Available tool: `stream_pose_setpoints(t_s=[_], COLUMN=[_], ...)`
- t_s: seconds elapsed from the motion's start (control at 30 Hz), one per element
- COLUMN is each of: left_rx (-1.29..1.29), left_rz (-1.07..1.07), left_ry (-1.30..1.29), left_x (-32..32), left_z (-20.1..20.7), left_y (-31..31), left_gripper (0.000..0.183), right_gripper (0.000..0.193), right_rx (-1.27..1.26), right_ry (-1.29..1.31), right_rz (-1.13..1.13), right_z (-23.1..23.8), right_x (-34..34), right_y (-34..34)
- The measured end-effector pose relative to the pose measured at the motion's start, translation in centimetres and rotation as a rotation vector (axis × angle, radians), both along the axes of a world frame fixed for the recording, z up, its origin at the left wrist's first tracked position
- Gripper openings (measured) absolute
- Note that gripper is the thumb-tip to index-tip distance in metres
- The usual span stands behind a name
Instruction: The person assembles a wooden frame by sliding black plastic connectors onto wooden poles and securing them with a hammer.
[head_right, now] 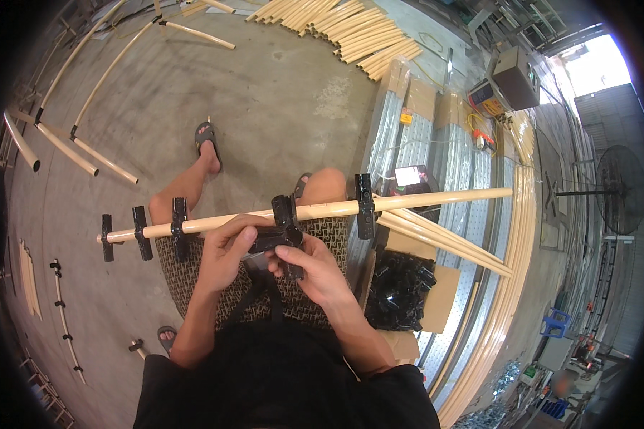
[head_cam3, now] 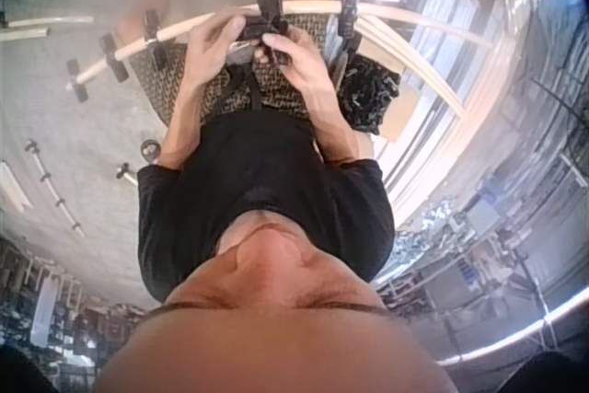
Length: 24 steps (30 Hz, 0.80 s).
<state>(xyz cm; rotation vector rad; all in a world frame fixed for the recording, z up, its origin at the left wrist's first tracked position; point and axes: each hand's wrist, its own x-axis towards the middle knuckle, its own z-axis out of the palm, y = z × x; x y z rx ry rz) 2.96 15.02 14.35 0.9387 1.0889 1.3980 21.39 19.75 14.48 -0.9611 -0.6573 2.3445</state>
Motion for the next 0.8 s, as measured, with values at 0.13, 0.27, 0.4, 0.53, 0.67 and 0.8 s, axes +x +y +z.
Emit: stream_pose_setpoints(t_s=[0.13, 0.27, 0.4, 0.53, 0.67, 0.8], left_rx=[0.123, -0.010, -0.205, -0.216, -0.254, -0.248], left_rz=[-0.068, -0.121, -0.138, -0.220, -0.288, -0.247], left_ry=[0.236, 0.132, 0.227, 0.324, 0.243, 0.322], left_x=[-1.1, -2.1, -2.4, -3.1, -4.0, -3.4], left_z=[-0.1, 0.6, 1.3, 0.1, -1.9, -2.5], left_y=[-1.4, -2.7, -2.4, -2.0, -1.3, -1.3], left_gripper=[0.029, 0.028, 0.025, 0.022, 0.020, 0.019], right_gripper=[0.031, 0.035, 0.043, 0.046, 0.047, 0.046], right_rx=[0.101, 0.173, 0.316, 0.471, 0.584, 0.642], right_ry=[-0.017, -0.108, -0.260, -0.344, -0.434, -0.506], right_rz=[0.079, 0.190, 0.221, 0.218, 0.239, 0.233], right_z=[0.7, 0.2, 0.1, -0.9, -1.1, -1.6], right_x=[-0.1, 0.7, 0.3, 0.3, 0.1, 0.0], right_y=[-0.3, -0.4, -0.7, -1.2, -1.5, -1.7])
